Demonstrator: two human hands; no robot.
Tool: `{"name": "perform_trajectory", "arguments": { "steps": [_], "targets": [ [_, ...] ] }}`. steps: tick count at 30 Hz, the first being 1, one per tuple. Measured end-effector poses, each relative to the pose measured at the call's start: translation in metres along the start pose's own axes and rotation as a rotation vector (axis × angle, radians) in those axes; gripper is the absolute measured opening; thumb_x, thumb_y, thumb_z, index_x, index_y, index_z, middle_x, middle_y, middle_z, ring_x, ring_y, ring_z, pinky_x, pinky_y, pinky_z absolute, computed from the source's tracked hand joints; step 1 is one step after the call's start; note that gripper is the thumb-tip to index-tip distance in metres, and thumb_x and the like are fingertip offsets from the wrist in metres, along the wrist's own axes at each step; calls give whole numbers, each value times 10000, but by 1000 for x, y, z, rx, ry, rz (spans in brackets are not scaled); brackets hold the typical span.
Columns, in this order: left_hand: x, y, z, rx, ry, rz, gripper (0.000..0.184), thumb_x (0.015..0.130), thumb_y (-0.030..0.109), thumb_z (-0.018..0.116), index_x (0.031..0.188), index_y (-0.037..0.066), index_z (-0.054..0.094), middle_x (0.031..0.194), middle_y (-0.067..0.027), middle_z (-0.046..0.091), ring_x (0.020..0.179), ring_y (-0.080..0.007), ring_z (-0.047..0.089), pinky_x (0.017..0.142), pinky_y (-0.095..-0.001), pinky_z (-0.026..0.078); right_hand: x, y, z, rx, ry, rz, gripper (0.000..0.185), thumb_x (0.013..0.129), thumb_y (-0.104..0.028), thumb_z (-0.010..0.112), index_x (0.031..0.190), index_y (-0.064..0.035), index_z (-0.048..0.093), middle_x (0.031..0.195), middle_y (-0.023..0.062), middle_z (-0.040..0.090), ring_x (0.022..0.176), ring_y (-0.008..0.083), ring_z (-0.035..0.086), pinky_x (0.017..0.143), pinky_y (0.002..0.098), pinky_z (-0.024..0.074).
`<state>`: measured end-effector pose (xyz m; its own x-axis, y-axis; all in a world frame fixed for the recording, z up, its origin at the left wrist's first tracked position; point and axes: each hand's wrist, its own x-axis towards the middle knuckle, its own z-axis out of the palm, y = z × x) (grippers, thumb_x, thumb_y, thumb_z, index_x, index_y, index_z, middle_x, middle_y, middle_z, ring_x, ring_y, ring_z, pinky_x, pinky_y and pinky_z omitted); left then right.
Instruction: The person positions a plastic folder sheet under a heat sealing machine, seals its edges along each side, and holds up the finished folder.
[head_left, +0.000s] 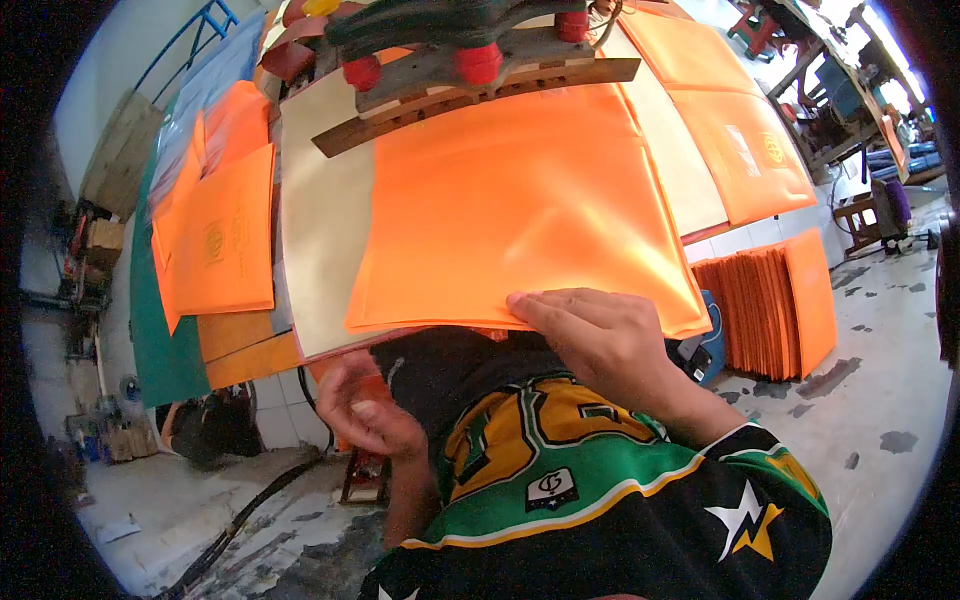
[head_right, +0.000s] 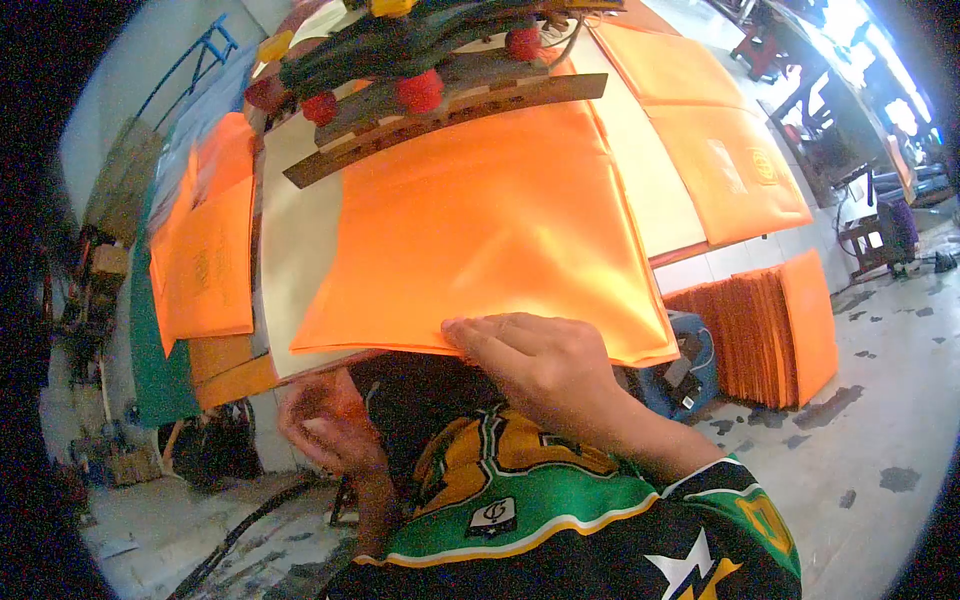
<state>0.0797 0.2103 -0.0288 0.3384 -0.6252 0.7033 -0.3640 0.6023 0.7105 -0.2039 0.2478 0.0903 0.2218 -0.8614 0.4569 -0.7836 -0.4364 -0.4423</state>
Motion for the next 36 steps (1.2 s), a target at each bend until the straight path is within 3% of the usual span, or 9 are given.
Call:
{"name": "perform_trajectory", "arguments": {
  "steps": [2,6,8,14,19,22,26,31,36],
  "targets": [
    [-17,-28,-33,-418,-357,-378,665,1167,551,445,1372,-65,586,1368,-254,660,1237,-291,662,1081,-441,539,4,-10,-1,32,17,-3,381,865,7,749,1242,-37,790,1104,133,829,973,278,824,786,370,670],
    [-82,-80,-40,-857,-813,-846,812,1137,688,392,1424,-50,570,1448,-217,625,1306,-252,625,1067,-409,549,1,-23,3,102,-25,-47,404,870,-8,742,1271,-25,783,1116,138,825,982,277,822,786,367,673],
    [-156,-105,-56,-599,-660,-1149,856,1107,731,442,1473,-33,563,1490,-179,619,1339,-233,615,1100,-392,530,-4,-28,4,135,-141,-62,423,880,-36,737,1301,-25,775,1146,138,821,1009,273,819,791,368,675],
    [-87,-12,-6,-1168,-864,-714,718,1128,581,570,1526,-16,534,1517,-163,604,1381,-228,593,1151,-387,496,-18,-28,11,190,-273,-46,422,899,-117,765,1315,-46,757,1214,118,803,1105,282,789,850,395,667],
    [-47,42,1,-575,-779,-1156,433,1106,255,710,1447,1,630,1409,-119,673,1321,-221,632,1133,-407,510,-14,-21,-6,387,-383,87,339,944,-119,819,1272,-47,777,1234,133,798,1145,317,774,956,426,641],
    [-27,63,8,-382,-761,-1127,333,1090,190,716,1361,-2,690,1320,-111,720,1242,-223,675,1096,-400,535,-5,3,-20,301,-255,206,295,990,-187,789,1259,-67,769,1207,147,797,1098,364,772,941,448,628],
    [9,63,9,-419,-677,-1064,284,1047,95,736,1307,-16,712,1256,-109,742,1194,-218,696,1076,-379,546,12,59,-31,77,-45,300,302,1007,-183,772,1279,-51,765,1226,175,791,1131,382,761,983,448,603],
    [58,42,-7,-698,-354,-1264,505,981,16,722,1465,-17,583,1388,-151,680,1246,-285,702,1083,-450,584,23,111,-18,-90,-84,233,444,1027,-246,722,1417,-38,687,1490,198,678,1429,413,592,1208,513,460],
    [92,26,-23,-710,-323,-1186,485,1002,51,696,1462,-31,567,1387,-169,681,1228,-296,715,1071,-469,597,17,110,-6,-200,-86,186,417,1018,-255,727,1363,-23,709,1444,190,708,1386,402,624,1197,508,467]
  ]
}}
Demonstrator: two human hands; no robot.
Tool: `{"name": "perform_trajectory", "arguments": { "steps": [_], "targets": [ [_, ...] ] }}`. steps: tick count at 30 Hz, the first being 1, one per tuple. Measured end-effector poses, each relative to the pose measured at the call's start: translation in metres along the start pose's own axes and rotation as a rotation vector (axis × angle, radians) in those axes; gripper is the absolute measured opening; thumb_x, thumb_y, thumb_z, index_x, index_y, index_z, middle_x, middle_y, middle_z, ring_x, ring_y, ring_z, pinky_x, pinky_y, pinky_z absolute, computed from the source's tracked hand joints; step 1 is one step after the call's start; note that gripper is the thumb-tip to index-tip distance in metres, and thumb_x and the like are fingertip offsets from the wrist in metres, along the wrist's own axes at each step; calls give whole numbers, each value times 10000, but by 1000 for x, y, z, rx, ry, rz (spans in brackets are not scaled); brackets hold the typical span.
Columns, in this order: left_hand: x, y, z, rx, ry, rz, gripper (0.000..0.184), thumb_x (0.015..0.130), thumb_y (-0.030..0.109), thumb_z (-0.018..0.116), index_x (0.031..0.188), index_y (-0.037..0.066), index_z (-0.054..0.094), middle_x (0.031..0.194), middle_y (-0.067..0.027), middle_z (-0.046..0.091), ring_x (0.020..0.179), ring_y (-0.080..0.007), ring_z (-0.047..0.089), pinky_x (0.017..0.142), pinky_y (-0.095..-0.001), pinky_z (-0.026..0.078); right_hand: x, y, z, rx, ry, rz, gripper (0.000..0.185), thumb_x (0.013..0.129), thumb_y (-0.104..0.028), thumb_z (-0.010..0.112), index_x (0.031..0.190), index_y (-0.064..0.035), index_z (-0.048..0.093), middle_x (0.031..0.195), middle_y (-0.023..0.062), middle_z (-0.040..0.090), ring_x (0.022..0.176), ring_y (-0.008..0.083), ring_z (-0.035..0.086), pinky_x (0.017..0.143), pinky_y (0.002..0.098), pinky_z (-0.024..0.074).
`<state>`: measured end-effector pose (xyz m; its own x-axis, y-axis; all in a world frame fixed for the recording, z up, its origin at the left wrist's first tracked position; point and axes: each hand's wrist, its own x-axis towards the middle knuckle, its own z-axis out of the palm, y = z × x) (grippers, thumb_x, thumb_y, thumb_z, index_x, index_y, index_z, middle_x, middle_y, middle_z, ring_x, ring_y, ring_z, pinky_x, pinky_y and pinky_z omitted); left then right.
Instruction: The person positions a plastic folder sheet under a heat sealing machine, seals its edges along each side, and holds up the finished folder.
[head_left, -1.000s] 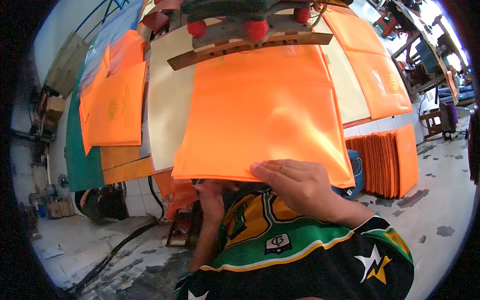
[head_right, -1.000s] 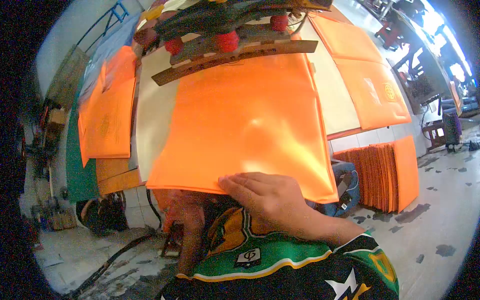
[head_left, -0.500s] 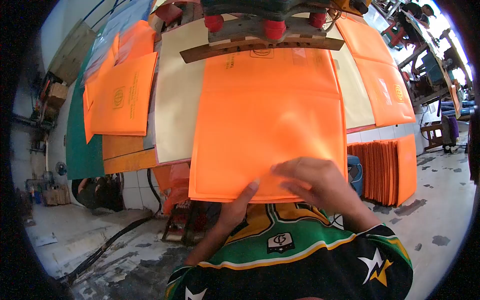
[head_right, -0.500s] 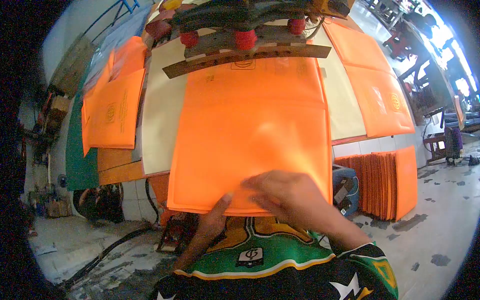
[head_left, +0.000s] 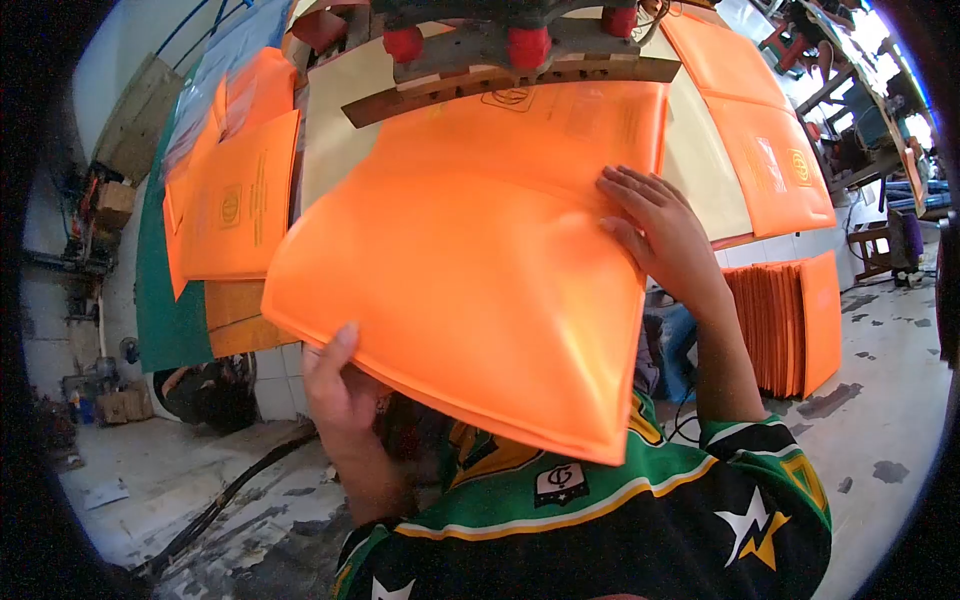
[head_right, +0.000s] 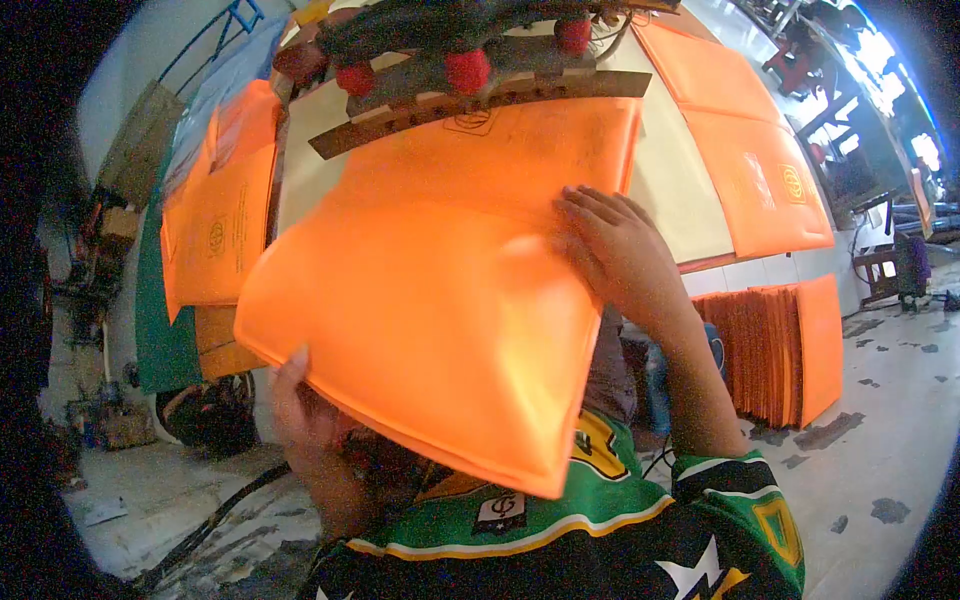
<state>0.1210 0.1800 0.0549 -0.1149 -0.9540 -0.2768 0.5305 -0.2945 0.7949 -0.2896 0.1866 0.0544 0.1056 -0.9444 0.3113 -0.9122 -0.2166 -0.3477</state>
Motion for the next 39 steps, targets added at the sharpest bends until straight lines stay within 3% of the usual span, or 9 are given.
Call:
{"name": "perform_trajectory", "arguments": {
  "steps": [3,6,9,14,16,20,26,34,39],
  "targets": [
    [13,14,-16,90,115,171,329,1057,102,657,1336,-73,652,1217,-167,758,1104,-260,763,998,-413,624,-15,-23,-10,-26,-27,-4,372,995,-268,757,1280,-30,741,1366,170,747,1300,380,665,1150,503,494],
    [33,22,-60,139,149,131,449,1080,242,659,1399,-71,615,1296,-163,730,1154,-268,729,1005,-416,598,-32,-50,-27,0,-23,-38,325,958,-289,804,1179,-52,772,1169,144,792,1097,358,711,1007,495,544],
    [39,37,-68,229,108,160,382,1106,167,633,1405,-70,630,1289,-150,747,1112,-235,750,962,-366,612,-40,-63,-45,89,-211,152,233,995,-213,764,1187,-82,783,1029,147,777,974,375,716,879,485,563],
    [44,39,-71,381,256,233,365,1115,133,642,1421,-66,626,1296,-129,754,1113,-176,736,971,-322,588,-29,-15,-38,47,105,232,289,1026,-211,734,1275,-69,763,1128,177,766,1102,400,705,983,486,558],
    [49,39,-78,550,111,249,426,1122,183,645,1477,-49,604,1383,-122,717,1218,-179,689,1045,-324,545,-20,6,-30,-156,239,303,369,1040,-241,724,1364,-66,724,1225,205,745,1192,389,686,1033,487,546],
    [54,34,-68,613,95,256,441,1118,194,657,1478,-54,595,1392,-115,711,1225,-178,679,1063,-319,524,-10,21,-18,-66,183,448,454,1045,-294,728,1436,-69,680,1248,208,729,1210,391,674,1036,496,543],
    [51,37,-52,838,153,361,420,1092,238,712,1395,-43,631,1284,-104,742,1135,-152,685,1002,-321,532,-1,3,-22,-286,60,582,632,986,-386,805,1510,-84,620,1188,245,703,1161,419,678,1005,526,545],
    [61,43,-60,1022,196,386,442,1107,275,691,1404,-48,637,1278,-98,744,1130,-173,679,1020,-338,521,-19,23,-32,49,-12,725,519,924,-433,887,1101,-6,651,831,174,691,804,324,694,756,471,545],
    [72,40,-63,946,205,411,417,1123,285,676,1375,-46,663,1248,-85,752,1107,-156,680,993,-328,530,-22,41,-34,83,-78,736,498,934,-443,866,1016,9,674,841,155,688,782,267,669,735,434,534]
  ]
}}
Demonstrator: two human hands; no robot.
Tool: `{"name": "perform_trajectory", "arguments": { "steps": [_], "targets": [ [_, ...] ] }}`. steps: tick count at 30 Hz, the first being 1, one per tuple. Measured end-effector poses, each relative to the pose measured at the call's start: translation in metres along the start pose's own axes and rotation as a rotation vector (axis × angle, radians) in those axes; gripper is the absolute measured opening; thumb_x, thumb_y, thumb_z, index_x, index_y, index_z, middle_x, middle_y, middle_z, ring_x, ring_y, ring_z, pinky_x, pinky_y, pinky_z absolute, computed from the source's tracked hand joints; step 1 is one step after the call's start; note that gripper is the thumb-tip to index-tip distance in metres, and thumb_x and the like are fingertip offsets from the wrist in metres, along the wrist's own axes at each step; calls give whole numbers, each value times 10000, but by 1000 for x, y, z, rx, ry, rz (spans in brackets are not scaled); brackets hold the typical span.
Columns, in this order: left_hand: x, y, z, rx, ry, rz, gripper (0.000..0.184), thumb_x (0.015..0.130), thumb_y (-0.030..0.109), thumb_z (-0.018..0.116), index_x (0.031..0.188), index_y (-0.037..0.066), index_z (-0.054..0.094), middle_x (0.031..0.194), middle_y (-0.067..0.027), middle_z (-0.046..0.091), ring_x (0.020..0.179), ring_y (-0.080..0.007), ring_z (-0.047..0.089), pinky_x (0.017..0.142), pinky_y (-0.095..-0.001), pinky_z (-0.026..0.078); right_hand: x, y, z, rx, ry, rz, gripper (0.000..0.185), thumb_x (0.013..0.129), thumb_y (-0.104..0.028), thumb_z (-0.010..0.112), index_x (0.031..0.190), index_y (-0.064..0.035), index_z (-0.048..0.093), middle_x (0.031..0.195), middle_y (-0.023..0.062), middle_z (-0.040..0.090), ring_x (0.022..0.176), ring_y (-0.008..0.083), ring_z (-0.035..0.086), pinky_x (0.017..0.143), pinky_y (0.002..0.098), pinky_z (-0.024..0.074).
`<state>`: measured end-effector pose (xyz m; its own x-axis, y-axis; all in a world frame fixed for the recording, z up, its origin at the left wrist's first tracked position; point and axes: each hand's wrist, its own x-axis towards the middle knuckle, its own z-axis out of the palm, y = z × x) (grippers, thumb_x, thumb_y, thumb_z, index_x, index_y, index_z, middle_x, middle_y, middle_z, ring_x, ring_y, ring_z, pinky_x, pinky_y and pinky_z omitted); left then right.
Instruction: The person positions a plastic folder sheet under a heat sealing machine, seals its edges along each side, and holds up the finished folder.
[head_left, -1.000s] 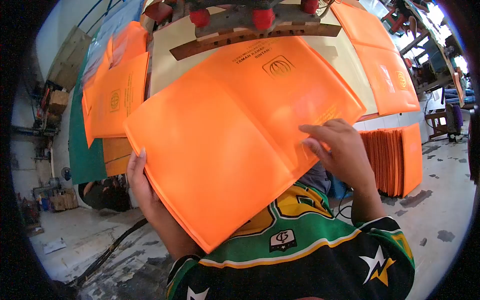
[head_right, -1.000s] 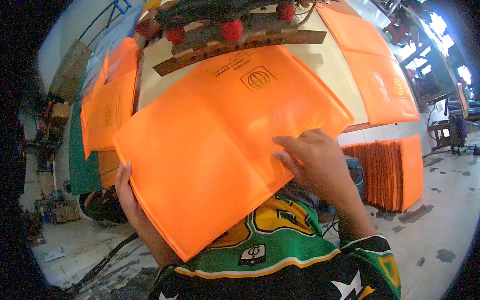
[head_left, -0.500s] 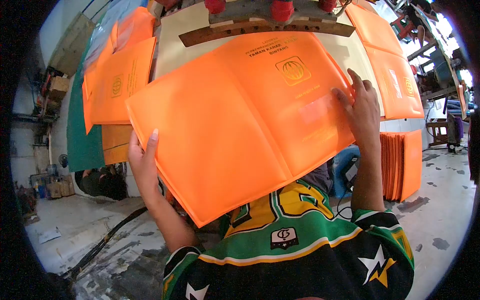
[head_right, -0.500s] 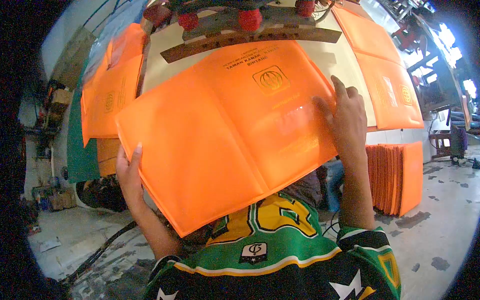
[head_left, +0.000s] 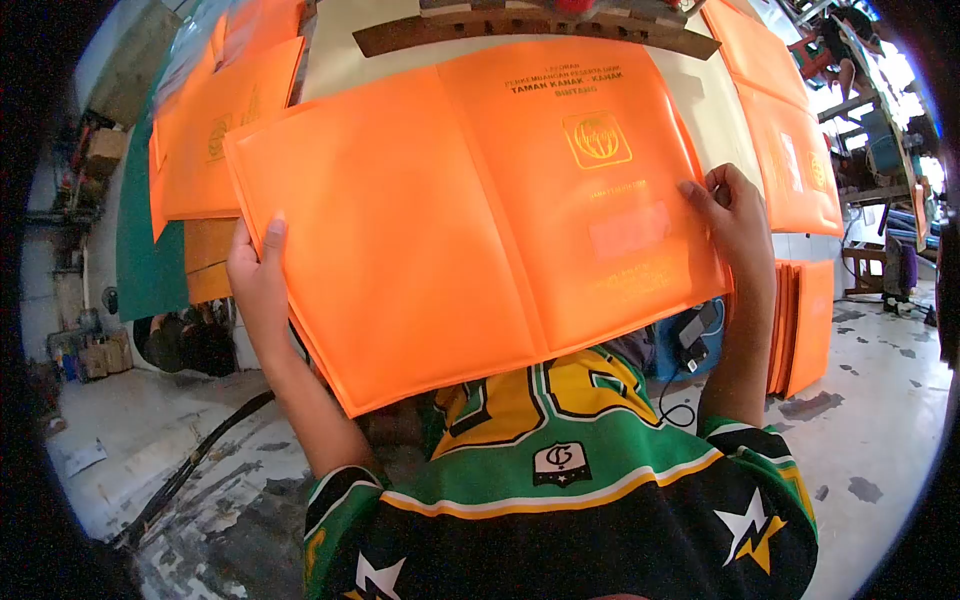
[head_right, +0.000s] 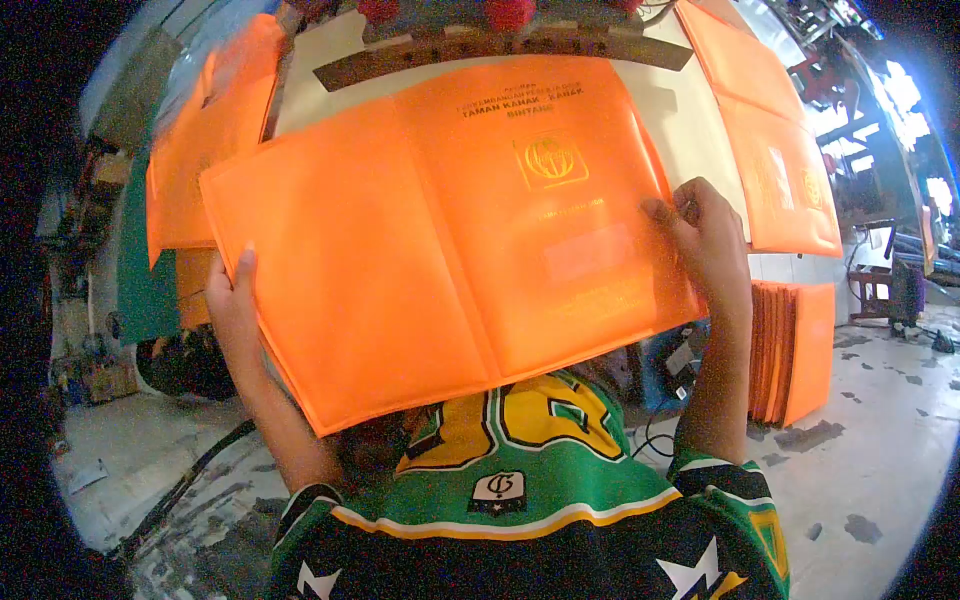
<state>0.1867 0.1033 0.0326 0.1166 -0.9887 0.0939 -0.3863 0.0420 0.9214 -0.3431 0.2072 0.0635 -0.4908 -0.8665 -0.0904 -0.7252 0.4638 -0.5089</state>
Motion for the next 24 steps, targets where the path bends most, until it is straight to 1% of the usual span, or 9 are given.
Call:
{"name": "perform_trajectory", "arguments": {
  "steps": [1,8,14,17,19,20,22,23,24],
  "targets": [
    [1,-2,0,-9,6,-4,399,1129,282,668,1358,-45,673,1231,-75,755,1091,-145,680,977,-320,535,1,4,1,-18,15,-57,499,941,-456,851,979,11,677,837,147,686,774,257,664,725,425,530],
    [9,-12,-2,-33,3,8,326,1145,240,643,1304,-41,692,1199,-44,760,1040,-107,681,925,-284,543,3,3,0,32,-25,-26,519,949,-467,831,949,26,670,834,141,685,773,244,656,718,421,523],
    [16,-27,-10,-199,-85,-4,355,1149,232,638,1367,-44,685,1242,-56,761,1058,-97,691,935,-271,549,3,1,-1,38,-15,-50,495,956,-445,825,914,22,669,779,130,657,742,230,631,707,415,515],
    [16,-25,-11,-252,-89,-72,377,1147,237,643,1394,-46,677,1259,-64,758,1069,-99,693,941,-270,547,4,6,-3,15,-24,-67,468,951,-408,826,880,26,670,738,110,626,710,214,599,682,408,495],
    [15,-25,-12,-258,-113,-57,379,1146,235,643,1396,-49,675,1261,-67,758,1075,-103,691,949,-273,546,1,6,-7,96,-87,-76,440,945,-364,828,849,28,652,710,75,571,680,180,539,639,392,441],
    [14,-25,-12,-258,-112,-57,379,1146,235,643,1396,-49,675,1261,-67,758,1075,-103,691,949,-273,546,0,6,-9,96,-88,-77,440,945,-364,828,849,28,652,710,75,571,680,180,539,639,392,441],
    [13,-23,-13,-264,-125,-39,382,1143,239,649,1392,-50,674,1263,-67,757,1077,-103,690,955,-275,544,-3,6,-14,180,-153,-100,403,921,-308,850,811,7,624,707,23,518,681,139,472,618,361,378],
    [12,-21,-13,-264,-124,-38,382,1143,239,649,1392,-50,674,1263,-67,757,1077,-103,690,955,-275,544,-4,8,-15,180,-152,-101,403,921,-308,850,811,7,624,707,23,518,681,139,472,618,361,378],
    [10,-19,-13,-249,-111,-39,383,1141,240,652,1391,-49,672,1266,-67,756,1075,-104,691,957,-276,545,-6,11,-16,233,-204,-114,407,937,-301,858,808,-28,585,728,-19,468,700,107,429,626,327,343]
  ]
}}
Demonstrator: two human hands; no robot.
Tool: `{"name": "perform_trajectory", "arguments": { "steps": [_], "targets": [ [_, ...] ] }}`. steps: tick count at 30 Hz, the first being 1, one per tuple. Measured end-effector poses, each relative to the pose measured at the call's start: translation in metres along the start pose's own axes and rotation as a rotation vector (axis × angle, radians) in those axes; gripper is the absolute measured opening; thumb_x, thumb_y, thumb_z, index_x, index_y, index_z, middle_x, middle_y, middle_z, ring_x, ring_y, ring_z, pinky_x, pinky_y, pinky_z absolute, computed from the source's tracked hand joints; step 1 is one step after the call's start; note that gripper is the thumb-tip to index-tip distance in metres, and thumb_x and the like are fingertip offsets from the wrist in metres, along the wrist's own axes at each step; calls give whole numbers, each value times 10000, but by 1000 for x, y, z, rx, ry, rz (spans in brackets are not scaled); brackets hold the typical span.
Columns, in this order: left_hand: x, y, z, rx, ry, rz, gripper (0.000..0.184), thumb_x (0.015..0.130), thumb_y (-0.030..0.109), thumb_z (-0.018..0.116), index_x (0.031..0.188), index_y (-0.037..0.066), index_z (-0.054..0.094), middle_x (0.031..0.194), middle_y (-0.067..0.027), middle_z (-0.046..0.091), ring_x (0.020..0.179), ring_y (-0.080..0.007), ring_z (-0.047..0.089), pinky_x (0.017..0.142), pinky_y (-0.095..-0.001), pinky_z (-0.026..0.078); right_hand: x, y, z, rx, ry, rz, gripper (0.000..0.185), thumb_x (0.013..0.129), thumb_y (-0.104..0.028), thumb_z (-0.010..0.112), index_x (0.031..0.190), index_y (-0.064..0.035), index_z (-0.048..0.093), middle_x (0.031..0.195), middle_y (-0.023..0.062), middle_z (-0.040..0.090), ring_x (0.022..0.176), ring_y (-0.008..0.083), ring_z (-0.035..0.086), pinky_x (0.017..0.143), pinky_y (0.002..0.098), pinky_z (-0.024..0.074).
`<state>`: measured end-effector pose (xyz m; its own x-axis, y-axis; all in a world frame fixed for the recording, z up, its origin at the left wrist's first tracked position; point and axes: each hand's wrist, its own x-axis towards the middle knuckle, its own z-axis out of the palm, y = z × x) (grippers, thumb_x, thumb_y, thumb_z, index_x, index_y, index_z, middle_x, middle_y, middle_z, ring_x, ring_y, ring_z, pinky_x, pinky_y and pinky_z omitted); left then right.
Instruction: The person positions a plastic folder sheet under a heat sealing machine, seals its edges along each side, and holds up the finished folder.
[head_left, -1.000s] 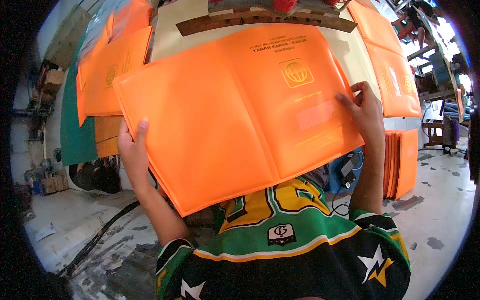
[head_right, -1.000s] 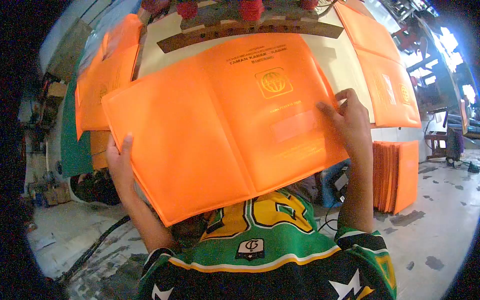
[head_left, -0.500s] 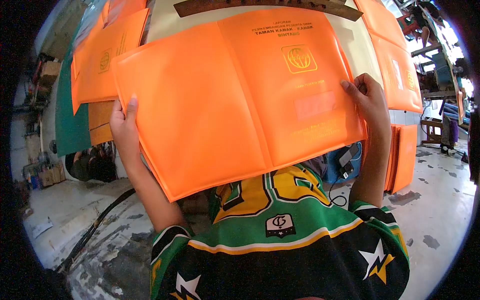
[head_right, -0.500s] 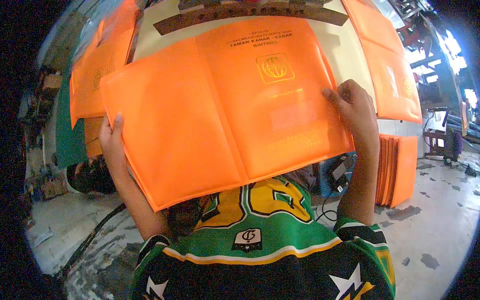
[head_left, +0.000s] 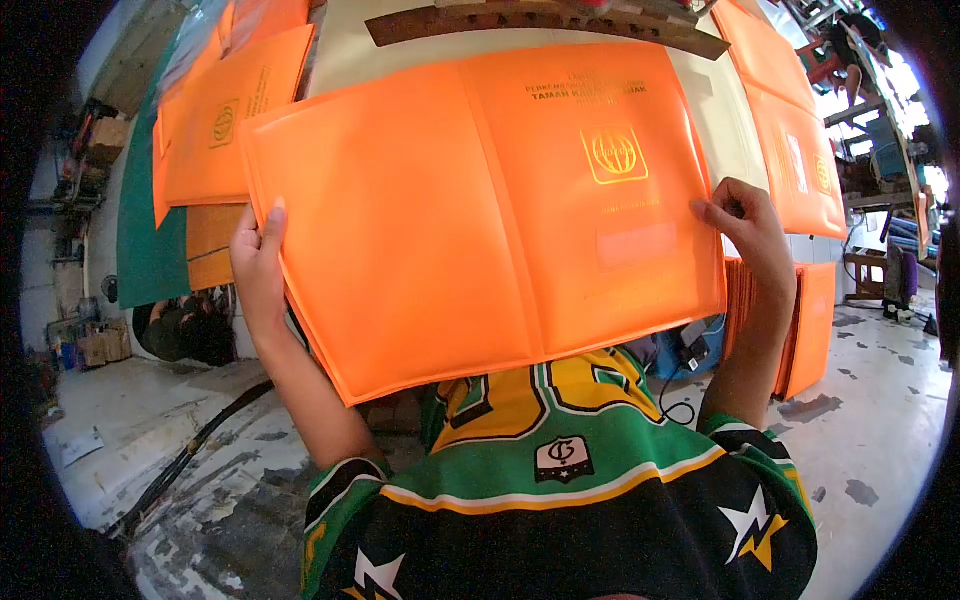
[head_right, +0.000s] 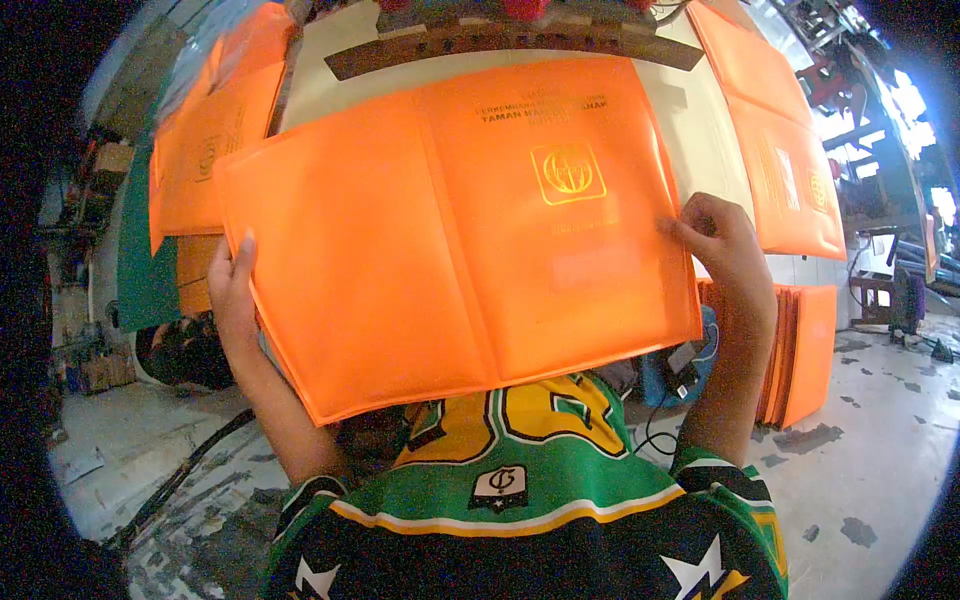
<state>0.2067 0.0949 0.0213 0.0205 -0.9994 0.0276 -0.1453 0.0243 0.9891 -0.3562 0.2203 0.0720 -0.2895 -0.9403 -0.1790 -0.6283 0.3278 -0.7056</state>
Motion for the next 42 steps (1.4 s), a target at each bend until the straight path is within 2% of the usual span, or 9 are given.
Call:
{"name": "perform_trajectory", "arguments": {
  "steps": [2,5,8,13,16,23,27,30,42],
  "targets": [
    [-1,0,-2,15,15,6,384,1139,242,655,1390,-48,670,1268,-67,754,1074,-106,692,959,-278,545,-4,2,-3,56,-47,-17,422,953,-294,867,806,-63,546,750,-61,417,718,75,385,634,293,307],
    [-1,-11,-7,-53,1,24,386,1135,250,663,1389,-41,668,1271,-70,752,1078,-110,692,955,-283,548,-5,5,-7,96,-64,-62,352,882,-248,893,832,-47,609,739,-49,498,705,101,435,638,318,344],
    [-2,-12,-7,-79,18,14,387,1132,253,669,1390,-35,668,1268,-71,752,1080,-113,690,946,-287,552,0,11,-8,52,-102,-116,338,939,-288,861,881,-37,643,763,-39,532,722,97,475,647,311,379],
    [-5,-9,-3,-54,28,56,378,1130,261,673,1377,-25,673,1247,-63,754,1058,-102,687,926,-280,555,10,-5,0,235,0,66,360,1054,-361,754,957,-17,712,792,-7,625,751,103,583,681,308,478],
    [-6,-10,-1,-91,37,42,371,1133,256,667,1381,-20,669,1241,-59,753,1050,-100,684,917,-278,555,23,0,19,184,169,-114,363,1046,-356,763,976,-4,707,767,-6,611,715,111,561,649,315,462],
    [-9,-18,-2,-111,59,68,361,1137,257,659,1373,-16,670,1230,-52,752,1044,-97,683,907,-275,555,31,4,15,11,106,-96,349,1030,-320,785,973,-3,652,792,7,585,757,95,520,655,311,431],
    [-14,-9,9,-177,55,70,373,1134,284,668,1358,-14,679,1214,-49,754,1018,-87,674,870,-270,554,19,0,11,193,1,-139,303,1047,-274,766,1034,11,664,915,4,660,856,96,582,757,304,490],
    [-12,-16,6,-173,52,70,372,1130,298,679,1334,-12,691,1158,-32,755,976,-76,661,831,-262,546,20,22,3,382,-86,-135,430,1044,-220,754,1363,60,686,1227,93,776,1099,162,704,966,336,548],
    [-16,-11,11,-142,58,119,321,1139,287,668,1263,-5,717,1068,6,731,923,-60,632,798,-256,526,11,29,-4,470,-115,-172,420,1036,-203,744,1368,46,683,1258,81,776,1136,156,714,1003,341,551]
  ]
}}
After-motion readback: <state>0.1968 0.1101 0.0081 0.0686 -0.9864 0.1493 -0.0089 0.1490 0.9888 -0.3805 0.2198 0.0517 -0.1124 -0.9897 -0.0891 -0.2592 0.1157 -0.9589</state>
